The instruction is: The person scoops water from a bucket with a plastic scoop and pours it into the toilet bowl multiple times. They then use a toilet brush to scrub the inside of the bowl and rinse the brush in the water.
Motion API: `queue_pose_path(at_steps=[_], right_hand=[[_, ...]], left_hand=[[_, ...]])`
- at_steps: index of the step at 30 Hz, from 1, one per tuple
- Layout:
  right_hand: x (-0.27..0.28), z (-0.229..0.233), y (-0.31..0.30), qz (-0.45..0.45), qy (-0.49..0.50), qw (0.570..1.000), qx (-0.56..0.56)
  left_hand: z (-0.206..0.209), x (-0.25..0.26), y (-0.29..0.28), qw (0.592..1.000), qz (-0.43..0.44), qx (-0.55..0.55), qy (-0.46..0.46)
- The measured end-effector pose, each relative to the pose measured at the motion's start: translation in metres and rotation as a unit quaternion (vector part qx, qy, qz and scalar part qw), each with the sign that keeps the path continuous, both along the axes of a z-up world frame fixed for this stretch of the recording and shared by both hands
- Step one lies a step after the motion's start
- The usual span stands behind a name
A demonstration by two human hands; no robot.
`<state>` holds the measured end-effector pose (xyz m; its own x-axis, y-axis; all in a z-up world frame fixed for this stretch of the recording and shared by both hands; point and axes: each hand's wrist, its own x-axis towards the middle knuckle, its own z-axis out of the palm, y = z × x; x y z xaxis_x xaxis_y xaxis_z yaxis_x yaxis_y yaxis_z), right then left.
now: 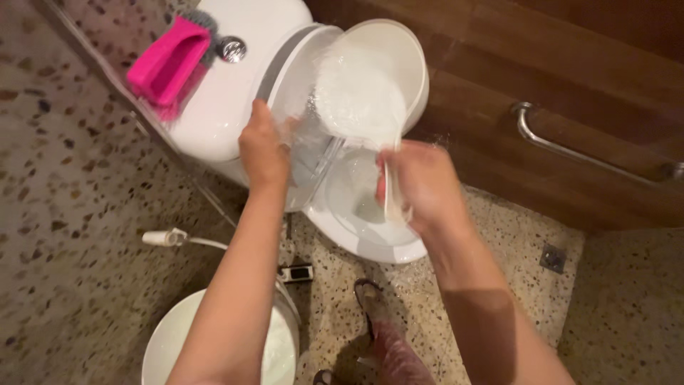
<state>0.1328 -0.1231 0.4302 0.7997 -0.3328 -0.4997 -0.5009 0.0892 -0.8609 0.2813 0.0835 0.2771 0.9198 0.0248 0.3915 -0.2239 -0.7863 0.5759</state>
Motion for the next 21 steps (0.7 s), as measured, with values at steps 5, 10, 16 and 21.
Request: queue_pose_path(at_steps=[5,10,16,21], right_hand=[[0.04,0.002,-0.029,-0.116,-0.068,0.889,0.437],[0.049,-0.035,-0.044,-0.15,-0.033,0.977,0.145],[0.091,-0.064,-0.041,-0.039,-0.091,0.993,-0.069],[0.136,-0.074,-0.069,-0.07,-0.122,0.986,0.088]], left_hand=[[-0.034,0.013,0.008,0.981,-0.106,-0.101,-0.13],[-0.025,0.01,0.015,0.996,-0.057,0.072,-0.022],[-0.014,0.006,0.01,0.99,-0.061,0.093,-0.084],[-0.021,0.009,0.009,0.987,-0.041,0.117,-0.104]])
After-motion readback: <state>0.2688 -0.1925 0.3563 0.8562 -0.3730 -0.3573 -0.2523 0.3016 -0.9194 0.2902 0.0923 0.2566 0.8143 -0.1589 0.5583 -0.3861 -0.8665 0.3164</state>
